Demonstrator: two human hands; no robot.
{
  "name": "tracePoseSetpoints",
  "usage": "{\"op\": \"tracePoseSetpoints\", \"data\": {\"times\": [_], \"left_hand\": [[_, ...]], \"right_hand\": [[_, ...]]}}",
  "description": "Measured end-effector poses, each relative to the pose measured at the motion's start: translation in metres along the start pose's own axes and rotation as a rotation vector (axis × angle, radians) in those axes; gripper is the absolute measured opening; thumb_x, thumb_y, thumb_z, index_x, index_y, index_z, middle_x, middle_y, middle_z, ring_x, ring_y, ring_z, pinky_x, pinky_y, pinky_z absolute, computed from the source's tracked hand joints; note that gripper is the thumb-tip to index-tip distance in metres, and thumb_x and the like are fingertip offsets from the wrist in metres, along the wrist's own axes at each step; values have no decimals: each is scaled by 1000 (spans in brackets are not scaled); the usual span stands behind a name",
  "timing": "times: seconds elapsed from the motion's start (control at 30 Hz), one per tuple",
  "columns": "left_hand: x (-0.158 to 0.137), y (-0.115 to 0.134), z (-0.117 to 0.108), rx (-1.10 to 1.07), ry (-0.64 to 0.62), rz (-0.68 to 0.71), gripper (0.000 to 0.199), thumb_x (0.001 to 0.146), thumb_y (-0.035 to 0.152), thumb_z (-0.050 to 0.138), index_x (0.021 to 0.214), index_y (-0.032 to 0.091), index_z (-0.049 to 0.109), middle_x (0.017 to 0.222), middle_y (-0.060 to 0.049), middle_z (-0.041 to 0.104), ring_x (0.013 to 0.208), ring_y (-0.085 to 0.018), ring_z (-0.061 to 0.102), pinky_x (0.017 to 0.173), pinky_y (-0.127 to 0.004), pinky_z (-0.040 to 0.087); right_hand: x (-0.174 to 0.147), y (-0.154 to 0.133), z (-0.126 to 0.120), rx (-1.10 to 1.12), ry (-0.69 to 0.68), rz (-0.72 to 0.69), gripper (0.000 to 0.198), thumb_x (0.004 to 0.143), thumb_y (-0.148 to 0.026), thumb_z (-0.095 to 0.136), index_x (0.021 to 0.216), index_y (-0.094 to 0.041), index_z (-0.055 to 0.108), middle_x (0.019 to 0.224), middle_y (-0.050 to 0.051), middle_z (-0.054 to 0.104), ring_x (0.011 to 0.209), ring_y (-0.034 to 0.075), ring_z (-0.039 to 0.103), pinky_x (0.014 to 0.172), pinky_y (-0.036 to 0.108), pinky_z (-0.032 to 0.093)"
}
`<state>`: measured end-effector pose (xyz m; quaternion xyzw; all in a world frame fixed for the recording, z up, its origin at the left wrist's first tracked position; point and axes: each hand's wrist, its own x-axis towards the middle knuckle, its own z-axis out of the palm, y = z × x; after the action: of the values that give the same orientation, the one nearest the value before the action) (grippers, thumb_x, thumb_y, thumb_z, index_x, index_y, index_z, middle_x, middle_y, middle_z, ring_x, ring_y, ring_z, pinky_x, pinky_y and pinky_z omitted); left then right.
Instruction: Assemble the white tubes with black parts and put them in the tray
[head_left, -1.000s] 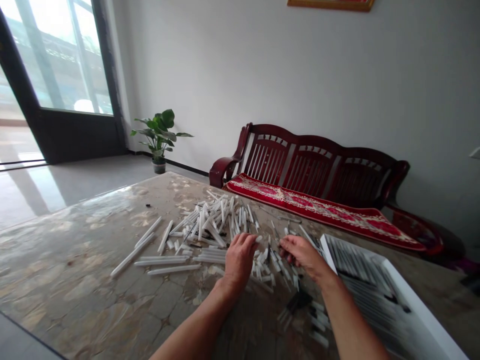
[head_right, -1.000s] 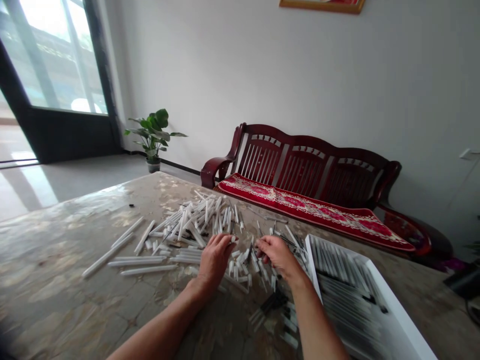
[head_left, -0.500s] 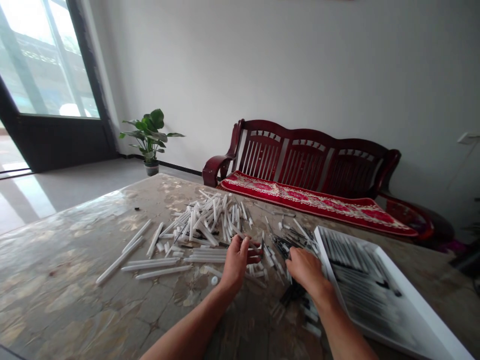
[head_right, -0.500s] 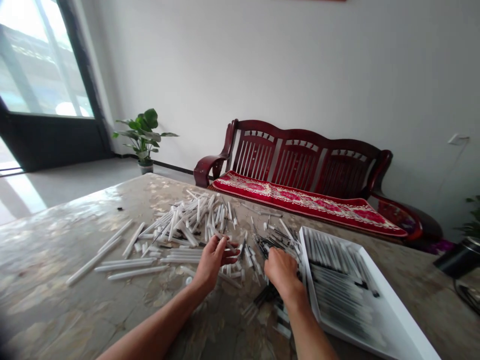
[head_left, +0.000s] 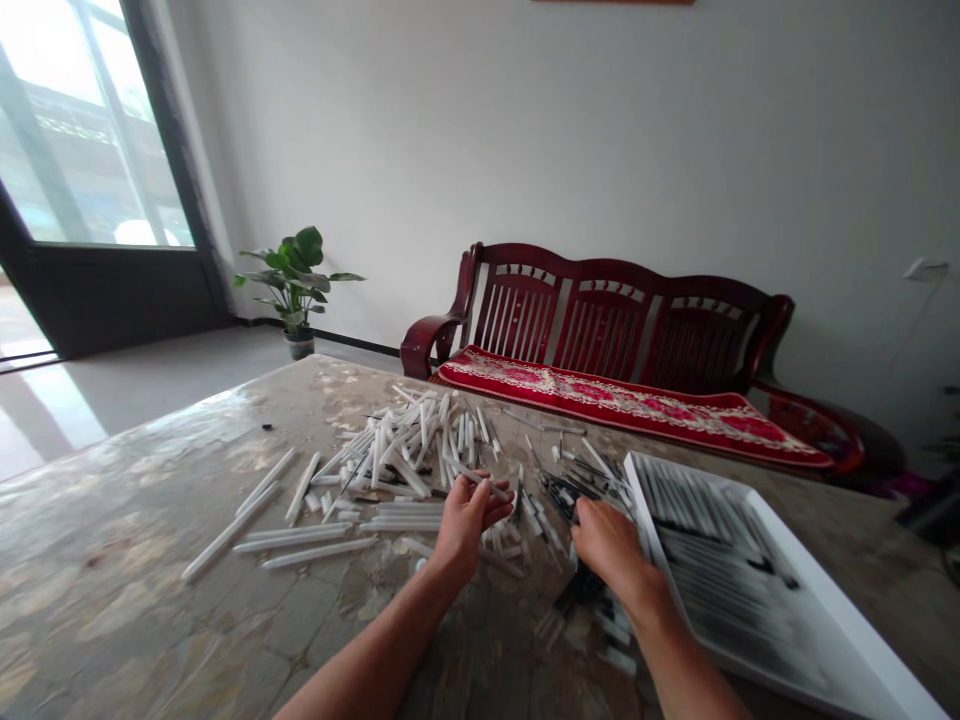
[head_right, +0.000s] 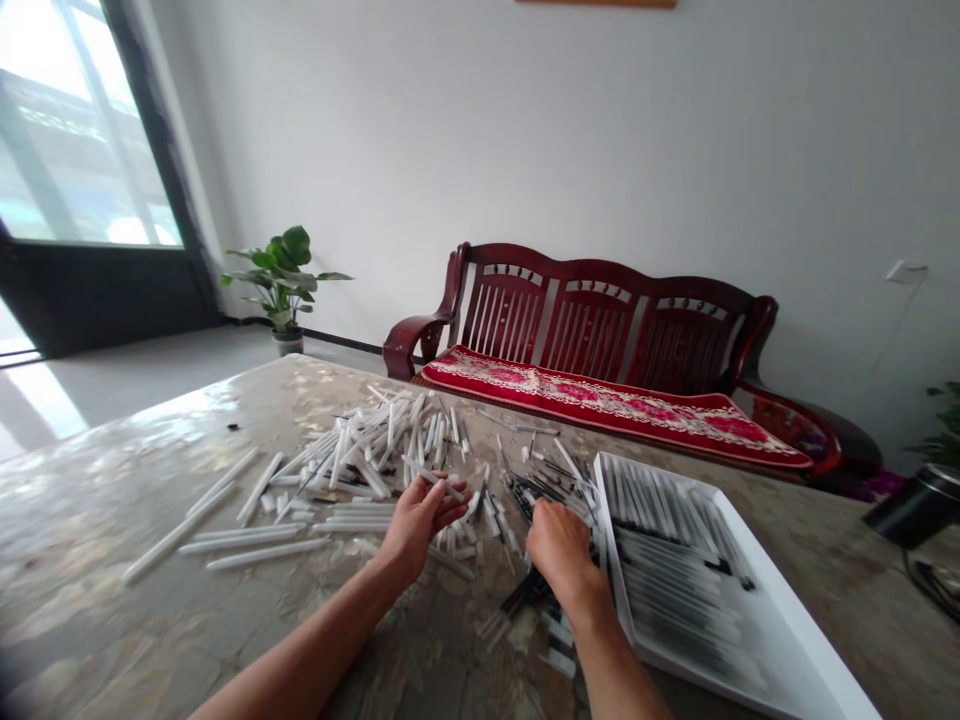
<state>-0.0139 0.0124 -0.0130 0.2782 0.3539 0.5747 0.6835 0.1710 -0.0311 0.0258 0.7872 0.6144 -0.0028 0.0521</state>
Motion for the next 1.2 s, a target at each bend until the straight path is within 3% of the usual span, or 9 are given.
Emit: {"op": "tracePoseSetpoints", "data": {"times": [0.13, 0.33, 0.5, 0.77, 1.2], "left_hand": [[1, -1, -1, -7, 1, 7, 23, 82, 25, 68, 94, 19, 50, 84, -7, 75, 73, -18, 75, 68, -29, 60], [3, 0, -1, -33, 25, 1, 24, 81, 26, 69, 93, 20, 50, 84, -6, 75, 71, -19, 75, 68, -31, 61], [2, 3, 0, -99, 79, -22, 19, 86, 24, 66, 92, 20, 49, 87, -6, 74, 71, -18, 75, 70, -33, 61], [3, 11, -2, -198, 162, -30, 16, 89, 21, 63, 82, 18, 49, 89, -8, 72, 76, -18, 75, 73, -32, 62], [2, 16, 0, -240, 190, -67, 15, 95, 15, 52, 80, 16, 51, 89, -8, 72, 71, -15, 74, 68, -28, 63]], "right_hand": [[0, 0, 1, 14, -7, 0, 30, 79, -4, 48, 98, -16, 69, 103, 16, 74, 96, 28, 71, 69, 29, 46], [-1, 4, 3, 75, -19, -1, 31, 76, -5, 49, 98, -18, 68, 101, 13, 75, 95, 27, 70, 67, 28, 43], [6, 11, -5, 368, 34, -54, 29, 75, -11, 51, 94, -21, 70, 97, 6, 76, 94, 21, 68, 72, 24, 42], [-1, 7, -19, 753, -6, -315, 27, 72, -14, 51, 90, -18, 71, 86, 3, 75, 81, 18, 67, 71, 23, 45], [-7, 1, -21, 751, -33, -386, 32, 68, -12, 50, 88, -17, 73, 85, 3, 76, 80, 18, 66, 70, 23, 44]]}}
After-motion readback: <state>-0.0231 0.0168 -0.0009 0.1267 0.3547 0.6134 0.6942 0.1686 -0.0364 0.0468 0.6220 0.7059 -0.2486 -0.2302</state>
